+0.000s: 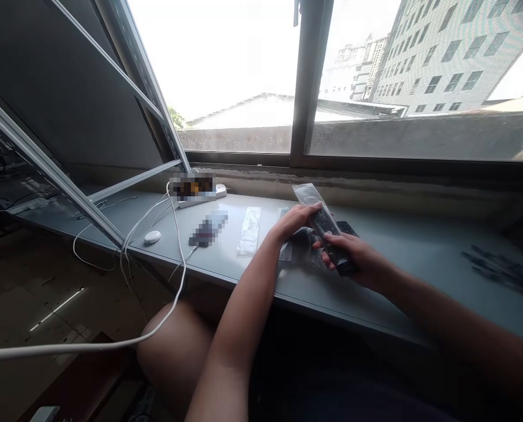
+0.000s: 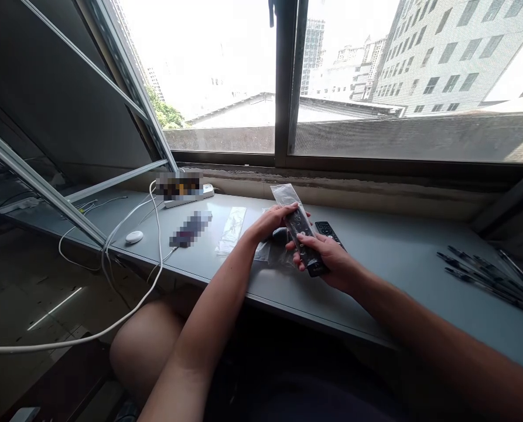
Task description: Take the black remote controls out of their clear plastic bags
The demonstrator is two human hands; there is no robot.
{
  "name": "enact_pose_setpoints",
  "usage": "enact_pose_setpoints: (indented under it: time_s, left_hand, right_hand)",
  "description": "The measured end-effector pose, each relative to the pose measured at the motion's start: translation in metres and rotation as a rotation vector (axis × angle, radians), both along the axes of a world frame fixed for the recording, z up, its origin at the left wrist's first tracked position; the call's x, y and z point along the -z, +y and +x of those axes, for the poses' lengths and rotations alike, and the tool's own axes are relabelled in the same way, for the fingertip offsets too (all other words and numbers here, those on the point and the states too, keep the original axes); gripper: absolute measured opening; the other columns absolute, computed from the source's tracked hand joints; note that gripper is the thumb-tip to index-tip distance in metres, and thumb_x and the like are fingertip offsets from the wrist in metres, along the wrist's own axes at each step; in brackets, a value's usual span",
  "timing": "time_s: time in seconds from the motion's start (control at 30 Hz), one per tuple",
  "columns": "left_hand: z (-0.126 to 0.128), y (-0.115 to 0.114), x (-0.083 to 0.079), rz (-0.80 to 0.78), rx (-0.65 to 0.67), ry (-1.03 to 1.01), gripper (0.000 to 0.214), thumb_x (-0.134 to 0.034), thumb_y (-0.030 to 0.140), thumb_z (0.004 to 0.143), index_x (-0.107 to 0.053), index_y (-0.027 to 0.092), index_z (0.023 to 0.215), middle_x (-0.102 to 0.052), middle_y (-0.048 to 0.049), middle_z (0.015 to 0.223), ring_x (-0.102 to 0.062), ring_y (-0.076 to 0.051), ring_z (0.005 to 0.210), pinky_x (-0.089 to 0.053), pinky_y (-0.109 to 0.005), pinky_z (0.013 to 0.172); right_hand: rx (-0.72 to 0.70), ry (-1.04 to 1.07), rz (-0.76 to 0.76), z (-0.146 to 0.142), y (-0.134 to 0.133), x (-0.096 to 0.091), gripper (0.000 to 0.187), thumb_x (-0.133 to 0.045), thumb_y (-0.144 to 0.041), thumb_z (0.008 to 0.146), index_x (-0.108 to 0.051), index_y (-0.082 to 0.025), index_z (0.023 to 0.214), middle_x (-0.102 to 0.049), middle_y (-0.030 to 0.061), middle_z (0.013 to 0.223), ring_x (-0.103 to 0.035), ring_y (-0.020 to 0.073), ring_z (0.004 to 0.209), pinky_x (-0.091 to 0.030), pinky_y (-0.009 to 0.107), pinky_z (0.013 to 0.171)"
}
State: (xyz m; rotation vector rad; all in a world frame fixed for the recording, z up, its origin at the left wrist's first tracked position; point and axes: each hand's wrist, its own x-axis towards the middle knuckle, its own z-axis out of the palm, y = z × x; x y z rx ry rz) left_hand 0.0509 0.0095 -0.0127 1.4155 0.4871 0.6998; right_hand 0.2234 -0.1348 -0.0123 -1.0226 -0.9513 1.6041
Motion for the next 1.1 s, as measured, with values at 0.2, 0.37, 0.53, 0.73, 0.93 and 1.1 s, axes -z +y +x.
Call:
enact_pose_setpoints:
  time_s: [0.2, 0.37, 0.53, 0.73, 0.93, 1.1]
  left_hand:
    - [0.001, 0.003, 0.000, 0.037, -0.036, -0.060, 0.063, -0.076, 0.070, 0.096, -0.087, 0.011, 0.115, -0.086, -0.0174, 0.105, -0.080, -0.026, 0.088, -0.062, -0.037, 0.090]
    - [0.000, 0.003, -0.001, 0.027, -0.094, -0.087, 0.065, -0.070, 0.071, 0.097, -0.087, 0.010, 0.115, -0.086, -0.0175, 0.105, -0.080, -0.027, 0.089, -0.060, -0.035, 0.082]
    - [0.004, 0.005, 0.008, -0.021, -0.049, 0.067, 0.060, -0.084, 0.073, 0.087, -0.084, 0.014, 0.098, -0.083, -0.0145, 0.096, -0.078, -0.025, 0.089, -0.060, -0.036, 0.088]
    - [0.004, 0.010, 0.010, -0.013, 0.010, -0.072, 0.063, -0.080, 0.072, 0.093, -0.086, 0.012, 0.110, -0.085, -0.0177, 0.109, -0.078, -0.025, 0.091, -0.061, -0.036, 0.088]
    - [-0.003, 0.013, -0.007, -0.103, -0.506, -0.349, 0.041, -0.072, 0.051, 0.104, -0.084, 0.020, 0.128, -0.086, -0.0123, 0.124, -0.078, -0.025, 0.112, -0.059, -0.031, 0.091]
    - [-0.008, 0.016, -0.012, -0.212, -0.731, -0.425, 0.037, -0.059, 0.042, 0.110, -0.081, 0.022, 0.132, -0.085, -0.0094, 0.132, -0.075, -0.024, 0.126, -0.060, -0.029, 0.092]
  right_hand:
    - [-0.038, -0.036, -0.025, 0.000, 0.001, 0.001, 0.031, -0.090, -0.044, 0.098, -0.080, -0.015, 0.101, -0.073, 0.0062, 0.074, -0.064, 0.0147, 0.059, -0.058, 0.022, 0.053]
    - [-0.047, -0.030, -0.031, 0.001, 0.000, 0.000, 0.030, -0.090, -0.042, 0.098, -0.077, -0.015, 0.101, -0.075, 0.0069, 0.077, -0.064, 0.0146, 0.057, -0.058, 0.023, 0.052]
    - [0.003, -0.013, -0.031, 0.001, 0.000, -0.002, 0.022, -0.085, -0.035, 0.101, -0.076, -0.017, 0.109, -0.077, 0.0075, 0.082, -0.064, 0.0146, 0.056, -0.058, 0.024, 0.051]
    - [-0.013, -0.022, -0.036, 0.000, 0.000, -0.004, 0.020, -0.083, -0.035, 0.103, -0.077, -0.016, 0.107, -0.073, 0.0059, 0.073, -0.061, 0.0141, 0.053, -0.058, 0.022, 0.048]
    - [0.046, -0.044, -0.014, 0.002, -0.001, -0.015, 0.015, -0.079, -0.029, 0.103, -0.081, -0.016, 0.107, -0.081, 0.0104, 0.091, -0.060, 0.0116, 0.050, -0.057, 0.021, 0.043]
    - [0.276, 0.008, 0.000, 0.006, 0.001, -0.022, 0.013, -0.071, -0.021, 0.107, -0.081, -0.020, 0.115, -0.083, 0.0139, 0.130, -0.069, 0.0107, 0.061, -0.058, 0.018, 0.044]
